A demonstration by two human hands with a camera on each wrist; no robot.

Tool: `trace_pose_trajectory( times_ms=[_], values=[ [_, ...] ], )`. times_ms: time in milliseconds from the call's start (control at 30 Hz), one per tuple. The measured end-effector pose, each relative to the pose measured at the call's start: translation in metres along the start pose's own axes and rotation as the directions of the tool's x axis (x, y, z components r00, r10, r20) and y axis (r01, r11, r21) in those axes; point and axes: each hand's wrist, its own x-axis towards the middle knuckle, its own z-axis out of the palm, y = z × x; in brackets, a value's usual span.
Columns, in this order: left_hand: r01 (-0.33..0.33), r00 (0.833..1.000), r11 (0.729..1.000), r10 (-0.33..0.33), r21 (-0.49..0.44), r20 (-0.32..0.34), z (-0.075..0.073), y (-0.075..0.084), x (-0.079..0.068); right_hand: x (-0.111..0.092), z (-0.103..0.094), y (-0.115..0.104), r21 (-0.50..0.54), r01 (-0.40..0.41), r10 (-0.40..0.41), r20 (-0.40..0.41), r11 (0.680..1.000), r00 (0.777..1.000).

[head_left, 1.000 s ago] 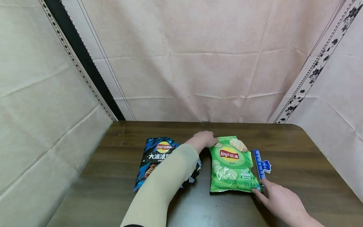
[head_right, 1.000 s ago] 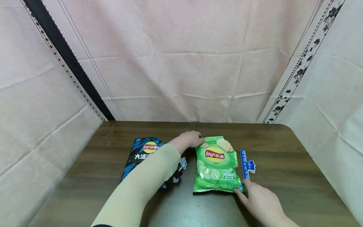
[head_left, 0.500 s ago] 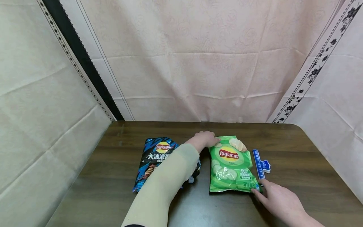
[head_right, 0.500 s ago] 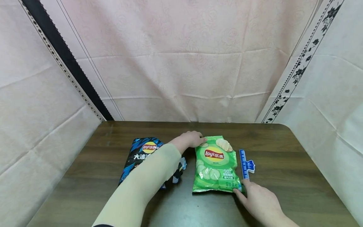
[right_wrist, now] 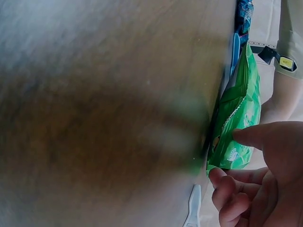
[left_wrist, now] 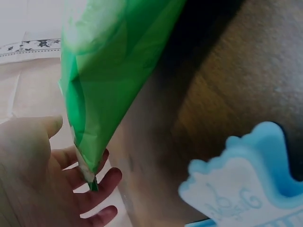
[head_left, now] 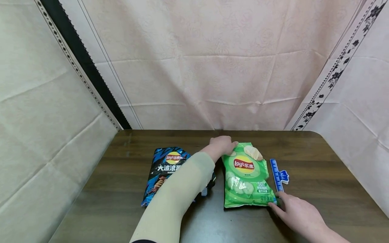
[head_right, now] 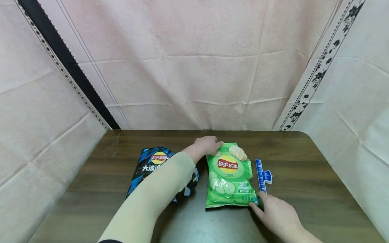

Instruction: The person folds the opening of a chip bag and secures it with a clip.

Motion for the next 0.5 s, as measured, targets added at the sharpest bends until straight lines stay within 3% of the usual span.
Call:
trace_pose_trajectory(
  times_ms=[500],
  values=[
    [-0.052, 0.997, 0.998, 0.054, 0.038, -0.049, -0.017, 0.012, -0.011, 0.002, 0.0, 0.001, 0.021, 0.009, -0.009, 0.019, 1.0, 1.0]
  ],
)
